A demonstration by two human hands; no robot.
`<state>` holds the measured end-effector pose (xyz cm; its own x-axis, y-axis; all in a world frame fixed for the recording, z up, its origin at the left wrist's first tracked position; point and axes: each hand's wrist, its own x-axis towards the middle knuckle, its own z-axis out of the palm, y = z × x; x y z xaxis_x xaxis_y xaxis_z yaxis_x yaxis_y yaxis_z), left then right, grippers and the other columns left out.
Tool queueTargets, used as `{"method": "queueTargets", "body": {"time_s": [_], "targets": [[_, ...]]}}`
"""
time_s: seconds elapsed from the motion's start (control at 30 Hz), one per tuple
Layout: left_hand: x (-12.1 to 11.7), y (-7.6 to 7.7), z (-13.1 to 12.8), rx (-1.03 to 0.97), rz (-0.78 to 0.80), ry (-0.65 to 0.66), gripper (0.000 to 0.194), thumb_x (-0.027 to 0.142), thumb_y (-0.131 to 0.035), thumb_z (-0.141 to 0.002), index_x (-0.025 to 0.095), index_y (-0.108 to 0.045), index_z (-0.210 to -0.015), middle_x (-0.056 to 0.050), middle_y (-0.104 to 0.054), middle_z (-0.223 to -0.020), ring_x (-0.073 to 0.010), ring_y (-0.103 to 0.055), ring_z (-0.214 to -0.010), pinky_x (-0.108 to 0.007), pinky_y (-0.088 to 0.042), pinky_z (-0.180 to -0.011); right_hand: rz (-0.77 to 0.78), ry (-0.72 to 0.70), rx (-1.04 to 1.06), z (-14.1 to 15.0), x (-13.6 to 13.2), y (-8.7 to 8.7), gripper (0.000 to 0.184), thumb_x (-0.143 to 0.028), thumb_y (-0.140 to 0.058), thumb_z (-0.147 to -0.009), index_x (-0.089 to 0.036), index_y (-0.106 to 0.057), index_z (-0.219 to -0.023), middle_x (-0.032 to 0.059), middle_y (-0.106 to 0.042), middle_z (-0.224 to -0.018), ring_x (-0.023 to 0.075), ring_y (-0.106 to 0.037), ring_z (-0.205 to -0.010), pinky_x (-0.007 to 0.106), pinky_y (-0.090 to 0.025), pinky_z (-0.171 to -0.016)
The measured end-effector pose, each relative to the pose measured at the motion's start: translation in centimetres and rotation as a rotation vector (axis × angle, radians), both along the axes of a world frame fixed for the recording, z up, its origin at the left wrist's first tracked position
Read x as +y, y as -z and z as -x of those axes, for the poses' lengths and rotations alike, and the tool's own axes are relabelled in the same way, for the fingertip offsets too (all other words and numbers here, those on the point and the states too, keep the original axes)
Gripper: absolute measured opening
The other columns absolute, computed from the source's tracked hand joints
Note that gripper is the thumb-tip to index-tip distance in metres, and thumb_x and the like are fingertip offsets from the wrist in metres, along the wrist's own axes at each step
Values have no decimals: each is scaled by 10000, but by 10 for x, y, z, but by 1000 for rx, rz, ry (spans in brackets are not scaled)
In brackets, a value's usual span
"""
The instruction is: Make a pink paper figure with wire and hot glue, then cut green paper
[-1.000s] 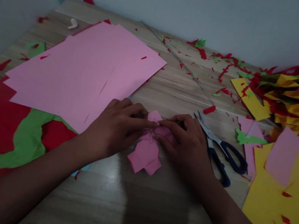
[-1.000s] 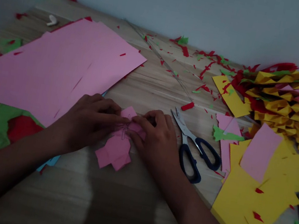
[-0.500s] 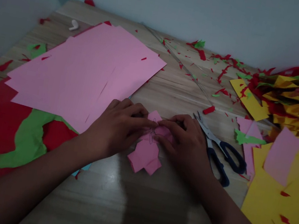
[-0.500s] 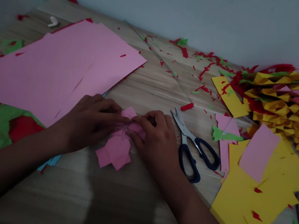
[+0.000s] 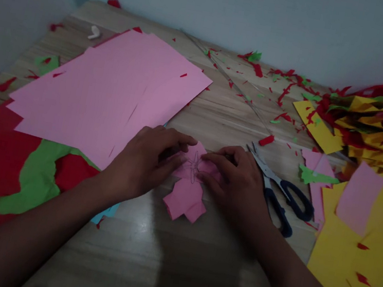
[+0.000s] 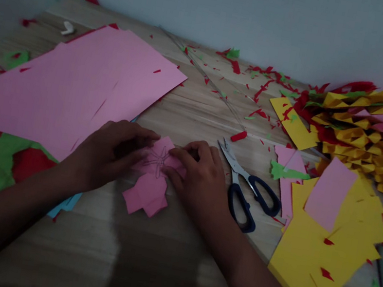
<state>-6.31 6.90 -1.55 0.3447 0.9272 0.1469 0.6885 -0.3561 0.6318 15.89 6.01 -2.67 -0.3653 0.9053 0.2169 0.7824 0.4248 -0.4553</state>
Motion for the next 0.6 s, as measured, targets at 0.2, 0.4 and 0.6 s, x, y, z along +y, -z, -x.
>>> {"method": "queueTargets", "body": {"time_s": [0.2,0.4,0.6], "targets": [[-4,-8,-4,-312,151,-278,84,292,-661,-873,213,-660,-844,28,-638,-736,-111,-527,-612,-254,-408,-570,-2,5,-1,1,0,0,289,-335,-767,-830,-226,-765,-1098,96,-630,-1058,261,-582,-974,416,-490,-875],[-5,-5,2,-301,124,-234,275,365,-615,-907,203,-550,-694,31,-538,-639,-118,-477,-592,-272,-387,-566,4,2,1,1,0,1,290,-327,-762,-833,-224,-763,-1104,99,-631,-1068,263,-581,-983,416,-497,-878],[-4,3,7,12,-134,8,204,376,-639,-907,203,-638,-799,-19,-639,-875,-179,-571,-815,-346,-420,-741,10,-6,-4,1,0,1,284,-310,-745,-846,-207,-761,-1111,109,-626,-1071,270,-582,-988,431,-499,-887]]}}
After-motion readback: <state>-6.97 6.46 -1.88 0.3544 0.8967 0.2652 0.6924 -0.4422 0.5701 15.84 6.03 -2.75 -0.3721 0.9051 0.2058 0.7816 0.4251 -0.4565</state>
